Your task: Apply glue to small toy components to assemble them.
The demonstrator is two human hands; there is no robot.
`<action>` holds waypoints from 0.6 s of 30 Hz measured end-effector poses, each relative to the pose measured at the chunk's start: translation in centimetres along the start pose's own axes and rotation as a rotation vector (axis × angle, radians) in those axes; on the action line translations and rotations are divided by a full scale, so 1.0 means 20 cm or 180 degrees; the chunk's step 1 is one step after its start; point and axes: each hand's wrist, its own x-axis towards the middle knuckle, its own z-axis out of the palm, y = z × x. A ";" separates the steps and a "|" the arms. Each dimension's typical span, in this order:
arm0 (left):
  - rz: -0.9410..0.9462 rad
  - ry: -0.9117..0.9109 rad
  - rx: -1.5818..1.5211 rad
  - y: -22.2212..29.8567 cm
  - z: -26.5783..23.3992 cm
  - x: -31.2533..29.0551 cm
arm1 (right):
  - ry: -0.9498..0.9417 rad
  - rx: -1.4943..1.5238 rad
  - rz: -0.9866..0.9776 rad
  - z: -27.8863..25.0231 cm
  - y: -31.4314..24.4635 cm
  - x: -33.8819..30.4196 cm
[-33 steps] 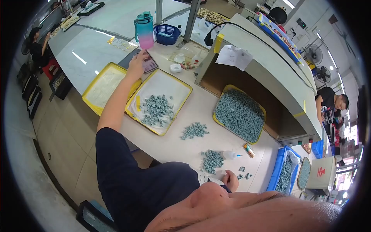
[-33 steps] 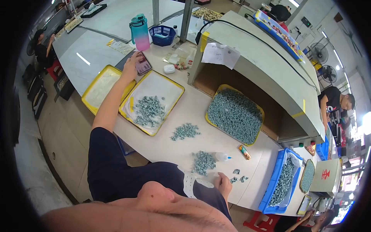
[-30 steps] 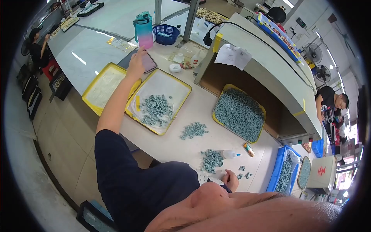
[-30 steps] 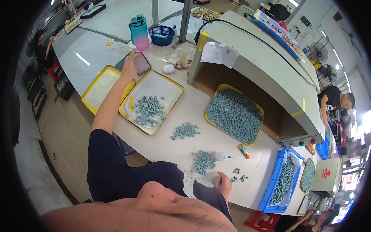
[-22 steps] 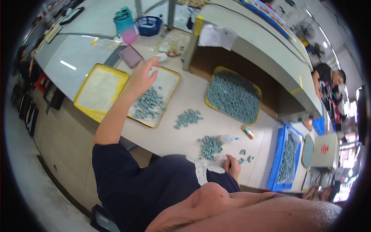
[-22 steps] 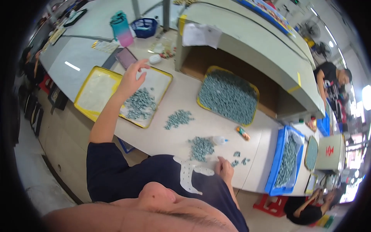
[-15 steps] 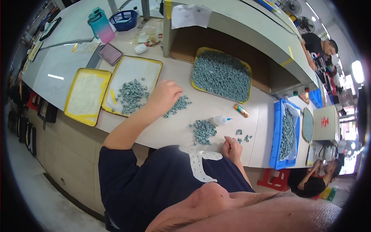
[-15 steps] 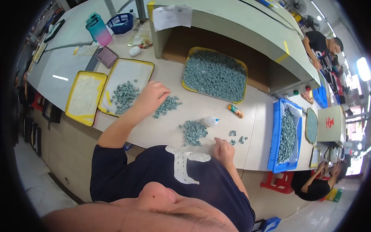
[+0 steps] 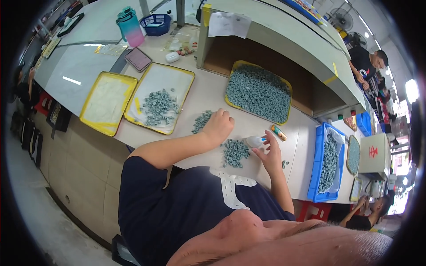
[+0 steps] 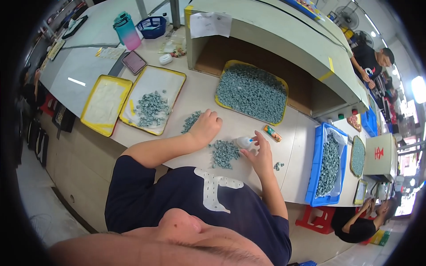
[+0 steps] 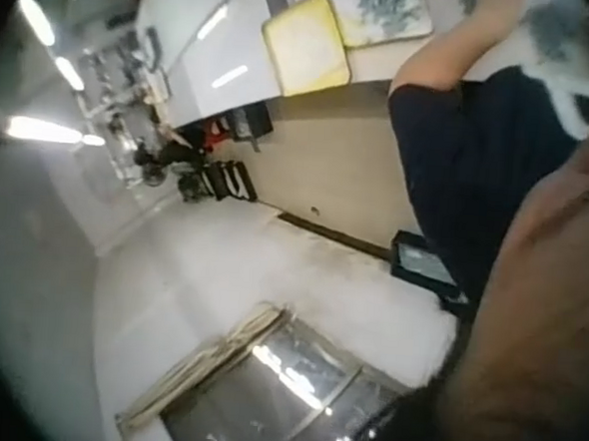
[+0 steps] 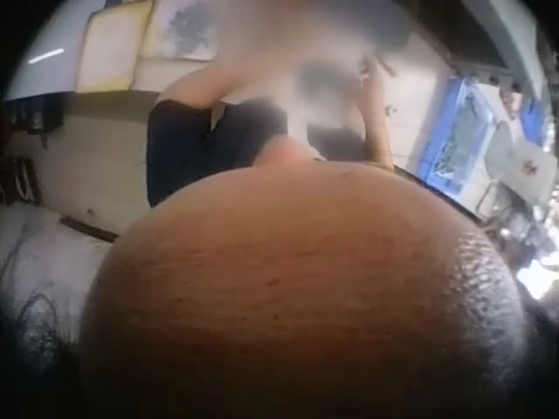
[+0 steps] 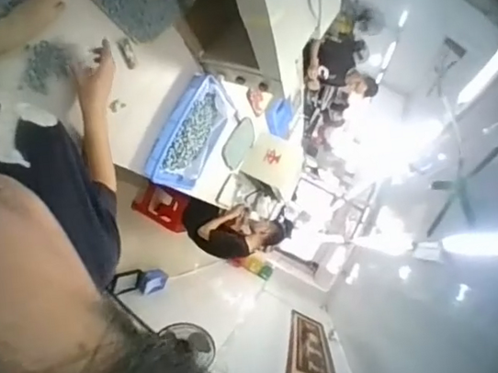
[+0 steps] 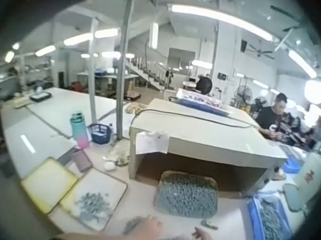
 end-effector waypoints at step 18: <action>-0.2050 -0.1402 -0.6067 0.16 -0.07 -0.06 | -0.0285 0.1839 0.0612 0.01 0.02 -0.06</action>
